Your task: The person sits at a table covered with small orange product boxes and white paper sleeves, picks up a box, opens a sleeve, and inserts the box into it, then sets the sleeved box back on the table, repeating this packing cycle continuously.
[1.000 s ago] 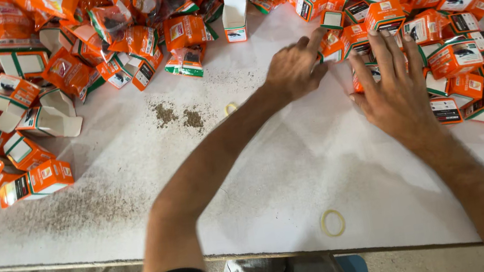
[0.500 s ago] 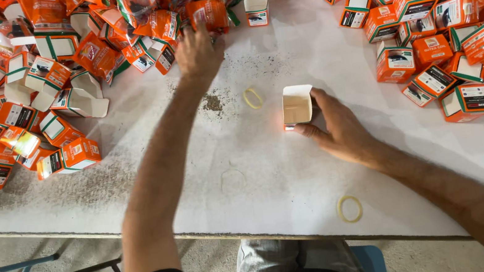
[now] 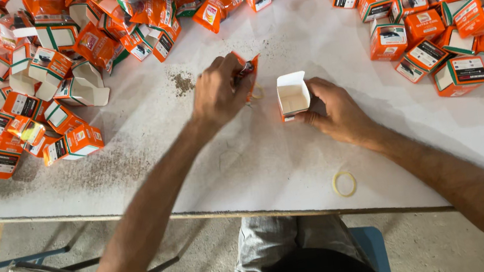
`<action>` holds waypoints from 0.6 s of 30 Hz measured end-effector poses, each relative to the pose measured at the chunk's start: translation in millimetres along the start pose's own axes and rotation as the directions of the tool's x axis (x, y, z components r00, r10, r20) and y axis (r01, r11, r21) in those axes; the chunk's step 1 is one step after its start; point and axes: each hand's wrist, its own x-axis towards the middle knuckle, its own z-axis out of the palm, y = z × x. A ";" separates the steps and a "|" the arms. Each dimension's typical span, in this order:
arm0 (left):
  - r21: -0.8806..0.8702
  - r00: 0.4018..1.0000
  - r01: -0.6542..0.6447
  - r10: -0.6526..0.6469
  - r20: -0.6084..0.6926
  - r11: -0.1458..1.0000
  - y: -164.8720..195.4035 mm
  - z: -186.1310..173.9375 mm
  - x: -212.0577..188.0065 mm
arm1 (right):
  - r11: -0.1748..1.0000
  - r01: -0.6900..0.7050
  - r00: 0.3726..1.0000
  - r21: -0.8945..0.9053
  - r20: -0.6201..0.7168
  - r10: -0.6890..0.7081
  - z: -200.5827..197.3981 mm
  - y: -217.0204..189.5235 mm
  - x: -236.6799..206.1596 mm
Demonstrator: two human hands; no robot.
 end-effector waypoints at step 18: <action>0.141 0.915 -0.344 0.365 -0.170 0.928 53.0 45.0 -29.6 | 0.998 -0.026 0.999 -0.060 -0.037 0.024 4.2 5.3 17.7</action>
